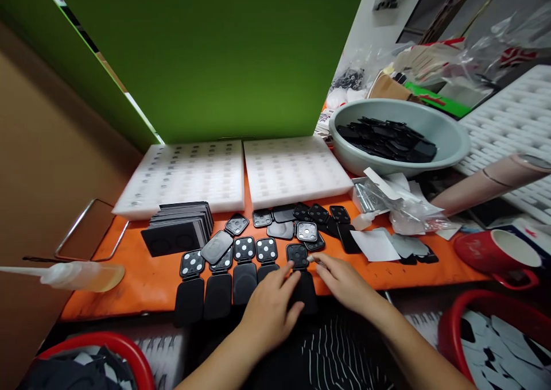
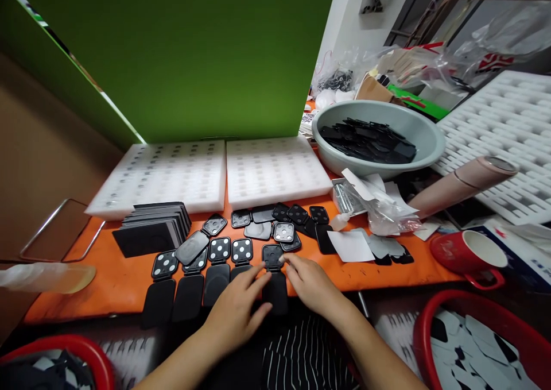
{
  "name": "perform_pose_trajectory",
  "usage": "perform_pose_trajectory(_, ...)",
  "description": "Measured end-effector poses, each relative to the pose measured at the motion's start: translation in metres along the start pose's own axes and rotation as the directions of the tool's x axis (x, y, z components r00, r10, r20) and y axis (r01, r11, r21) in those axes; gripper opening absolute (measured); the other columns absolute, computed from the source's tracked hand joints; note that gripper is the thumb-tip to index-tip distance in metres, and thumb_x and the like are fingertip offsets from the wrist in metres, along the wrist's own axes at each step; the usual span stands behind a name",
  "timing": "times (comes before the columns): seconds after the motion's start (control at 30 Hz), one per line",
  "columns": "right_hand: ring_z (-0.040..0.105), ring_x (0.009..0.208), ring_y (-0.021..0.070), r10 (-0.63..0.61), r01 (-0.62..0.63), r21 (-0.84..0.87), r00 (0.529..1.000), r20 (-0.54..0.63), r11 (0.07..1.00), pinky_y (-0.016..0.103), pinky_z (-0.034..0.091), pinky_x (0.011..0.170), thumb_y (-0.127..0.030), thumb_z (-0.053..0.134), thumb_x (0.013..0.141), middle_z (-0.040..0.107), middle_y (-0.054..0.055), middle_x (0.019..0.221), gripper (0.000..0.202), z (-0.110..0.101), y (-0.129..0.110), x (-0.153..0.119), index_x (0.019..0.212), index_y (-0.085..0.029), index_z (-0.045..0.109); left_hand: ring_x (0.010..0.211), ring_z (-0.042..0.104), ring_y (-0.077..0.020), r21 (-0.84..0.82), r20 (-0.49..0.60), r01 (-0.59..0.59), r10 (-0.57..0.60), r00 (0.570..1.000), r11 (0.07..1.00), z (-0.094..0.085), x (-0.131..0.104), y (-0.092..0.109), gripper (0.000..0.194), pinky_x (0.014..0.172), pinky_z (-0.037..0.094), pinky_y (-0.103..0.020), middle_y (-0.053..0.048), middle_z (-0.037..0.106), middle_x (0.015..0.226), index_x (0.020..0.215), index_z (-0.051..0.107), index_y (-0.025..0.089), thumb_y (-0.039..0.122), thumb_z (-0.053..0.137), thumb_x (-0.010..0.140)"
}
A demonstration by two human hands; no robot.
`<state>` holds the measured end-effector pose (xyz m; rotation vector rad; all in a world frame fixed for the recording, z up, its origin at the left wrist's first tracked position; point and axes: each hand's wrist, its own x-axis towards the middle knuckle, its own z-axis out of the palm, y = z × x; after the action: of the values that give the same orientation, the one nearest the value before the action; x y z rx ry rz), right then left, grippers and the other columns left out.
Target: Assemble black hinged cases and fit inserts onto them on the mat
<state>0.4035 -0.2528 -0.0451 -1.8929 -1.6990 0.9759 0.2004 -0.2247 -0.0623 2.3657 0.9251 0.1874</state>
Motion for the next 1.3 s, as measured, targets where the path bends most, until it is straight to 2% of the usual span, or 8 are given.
perform_pose_trajectory(0.13, 0.061, 0.084, 0.021, 0.077, -0.075, 0.028, 0.995, -0.066, 0.997, 0.031, 0.043, 0.072, -0.032, 0.036, 0.089, 0.065, 0.006, 0.09, 0.022, 0.004, 0.006, 0.013, 0.1, -0.019, 0.05, 0.134, 0.03, -0.0298, 0.169, 0.081, -0.219, 0.208, 0.975, 0.961, 0.017, 0.002, -0.003, 0.073, 0.108, 0.022, -0.056, -0.006, 0.033, 0.147, 0.138, 0.035, 0.026, 0.056, 0.06, 0.076)
perform_pose_trajectory(0.3, 0.06, 0.08, 0.0188, -0.006, 0.004, -0.035, 0.997, -0.073, 0.999, 0.028, 0.042, 0.071, -0.029, 0.044, 0.087, 0.065, 0.004, 0.085, 0.013, 0.01, -0.001, 0.031, 0.085, -0.019, 0.053, 0.132, 0.032, -0.0287, 0.279, 0.006, -0.106, 0.109, 0.994, 0.955, 0.028, 0.009, -0.008, 0.065, 0.109, 0.023, -0.055, -0.006, 0.035, 0.146, 0.138, 0.035, 0.022, 0.053, 0.05, 0.084)
perform_pose_trajectory(0.43, 0.059, 0.087, 0.0183, -0.083, 0.064, -0.184, 0.992, -0.097, 0.981, 0.028, 0.042, 0.077, -0.021, 0.048, 0.087, 0.065, 0.006, 0.093, 0.011, 0.019, -0.007, 0.047, 0.09, -0.017, 0.057, 0.131, 0.034, -0.0282, 0.267, -0.033, -0.094, 0.106, 0.994, 0.959, 0.028, 0.009, -0.01, 0.065, 0.108, 0.026, -0.053, -0.008, 0.037, 0.145, 0.137, 0.038, 0.019, 0.052, 0.052, 0.083)
perform_pose_trajectory(0.6, 0.058, 0.088, 0.0209, -0.152, 0.171, -0.529, 0.985, 0.08, 0.831, 0.03, 0.041, 0.076, -0.018, 0.043, 0.09, 0.063, 0.01, 0.092, 0.017, 0.028, -0.017, 0.065, 0.094, -0.013, 0.058, 0.128, 0.038, -0.0273, 0.215, -0.041, -0.127, 0.139, 0.989, 0.968, 0.025, 0.011, -0.014, 0.068, 0.109, 0.026, -0.05, -0.01, 0.042, 0.14, 0.134, 0.04, 0.019, 0.053, 0.058, 0.078)
perform_pose_trajectory(0.7, 0.057, 0.088, 0.0218, -0.168, 0.251, -0.605, 0.967, 0.191, 0.756, 0.031, 0.042, 0.074, -0.017, 0.04, 0.091, 0.062, 0.011, 0.094, 0.019, 0.026, -0.02, 0.071, 0.096, -0.012, 0.058, 0.127, 0.039, -0.0266, 0.173, -0.063, -0.13, 0.143, 0.988, 0.976, 0.026, 0.011, -0.017, 0.067, 0.108, 0.029, -0.047, -0.01, 0.046, 0.137, 0.134, 0.04, 0.019, 0.051, 0.059, 0.078)
perform_pose_trajectory(1.07, 0.064, 0.081, 0.0234, -0.038, 0.313, -0.615, 0.908, 0.417, 0.724, 0.027, 0.042, 0.066, -0.02, 0.049, 0.083, 0.069, 0.015, 0.089, 0.02, 0.01, -0.04, 0.093, 0.093, -0.011, 0.064, 0.124, 0.041, -0.0268, 0.15, -0.071, -0.097, 0.109, 0.991, 0.984, 0.023, 0.01, -0.017, 0.064, 0.109, 0.025, -0.05, -0.008, 0.053, 0.131, 0.131, 0.044, 0.02, 0.056, 0.055, 0.079)
perform_pose_trajectory(1.2, 0.061, 0.071, 0.0207, 0.009, 0.235, -0.453, 0.88, 0.474, 0.86, 0.026, 0.04, 0.061, -0.033, 0.051, 0.083, 0.068, 0.009, 0.074, 0.024, 0.001, -0.032, 0.093, 0.076, -0.014, 0.065, 0.123, 0.043, -0.0265, 0.136, -0.084, -0.106, 0.119, 0.989, 0.985, 0.023, 0.01, -0.019, 0.063, 0.108, 0.027, -0.05, -0.008, 0.053, 0.129, 0.131, 0.044, 0.021, 0.054, 0.057, 0.078)
perform_pose_trajectory(1.3, 0.059, 0.072, 0.0166, -0.006, 0.111, -0.229, 0.909, 0.416, 0.967, 0.024, 0.04, 0.062, -0.035, 0.048, 0.086, 0.066, 0.006, 0.08, 0.025, -0.002, -0.021, 0.093, 0.083, -0.015, 0.061, 0.121, 0.044, -0.026, 0.121, -0.089, -0.122, 0.133, 0.987, 0.985, 0.025, 0.01, -0.021, 0.065, 0.108, 0.029, -0.048, -0.009, 0.053, 0.127, 0.131, 0.043, 0.02, 0.052, 0.061, 0.077)
